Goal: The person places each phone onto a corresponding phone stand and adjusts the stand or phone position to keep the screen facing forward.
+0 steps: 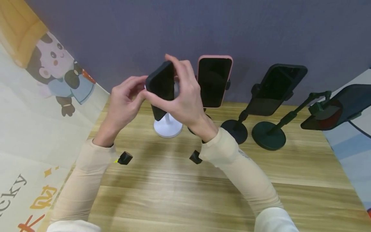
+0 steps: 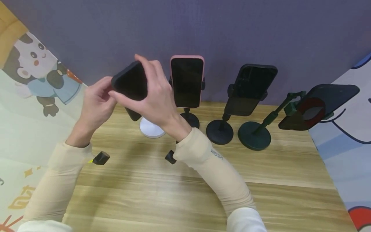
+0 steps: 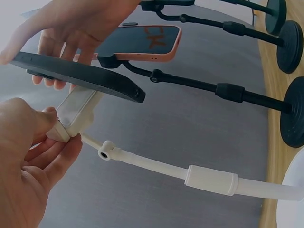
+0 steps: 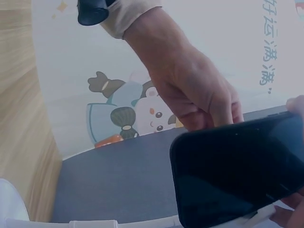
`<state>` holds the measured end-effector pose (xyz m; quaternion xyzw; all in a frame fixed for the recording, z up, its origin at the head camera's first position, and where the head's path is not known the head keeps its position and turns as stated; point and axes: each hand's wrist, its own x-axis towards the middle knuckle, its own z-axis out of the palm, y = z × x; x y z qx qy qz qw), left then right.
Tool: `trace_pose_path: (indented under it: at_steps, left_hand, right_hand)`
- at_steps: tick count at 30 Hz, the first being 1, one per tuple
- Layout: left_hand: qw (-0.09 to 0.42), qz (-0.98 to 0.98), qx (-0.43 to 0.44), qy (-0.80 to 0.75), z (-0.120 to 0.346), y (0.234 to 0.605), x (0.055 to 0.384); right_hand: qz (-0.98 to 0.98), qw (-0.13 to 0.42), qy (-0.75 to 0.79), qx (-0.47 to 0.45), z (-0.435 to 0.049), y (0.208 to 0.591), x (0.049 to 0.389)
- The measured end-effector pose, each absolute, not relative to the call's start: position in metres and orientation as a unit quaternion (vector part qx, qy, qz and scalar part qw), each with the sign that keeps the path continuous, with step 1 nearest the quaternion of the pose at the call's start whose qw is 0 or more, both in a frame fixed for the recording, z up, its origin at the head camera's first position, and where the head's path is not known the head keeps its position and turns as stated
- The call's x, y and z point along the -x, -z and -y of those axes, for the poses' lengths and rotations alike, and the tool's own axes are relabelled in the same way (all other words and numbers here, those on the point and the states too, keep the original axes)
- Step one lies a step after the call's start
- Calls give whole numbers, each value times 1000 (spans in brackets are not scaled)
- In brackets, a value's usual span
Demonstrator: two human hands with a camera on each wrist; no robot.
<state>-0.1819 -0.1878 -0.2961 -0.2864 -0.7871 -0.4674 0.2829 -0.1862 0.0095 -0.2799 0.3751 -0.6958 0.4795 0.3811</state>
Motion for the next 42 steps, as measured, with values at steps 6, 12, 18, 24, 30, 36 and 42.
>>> trace_pose_path:
  at_steps: [6,12,18,24,30,36,42]
  left_hand:
    - [281,786,302,461,188,295,184]
    - [283,772,334,460,189,297,185]
    - [331,753,349,449,185,302,190]
    - [376,738,355,434,180,304,192]
    - [375,739,356,432,180,304,194]
    - [355,751,362,423,184,302,196]
    - [321,741,360,467,188,301,197]
  right_hand:
    - [709,402,-468,-341,-3,279,184]
    - [738,418,-439,-296,6,278,183]
    - [757,443,-401,-264,14,279,184]
    - [758,461,-392,-243,16,281,189]
    - [757,470,-391,-228,17,283,193]
    - [751,481,-393,-222,16,284,195]
    - [760,474,-386,-223,17,284,195]
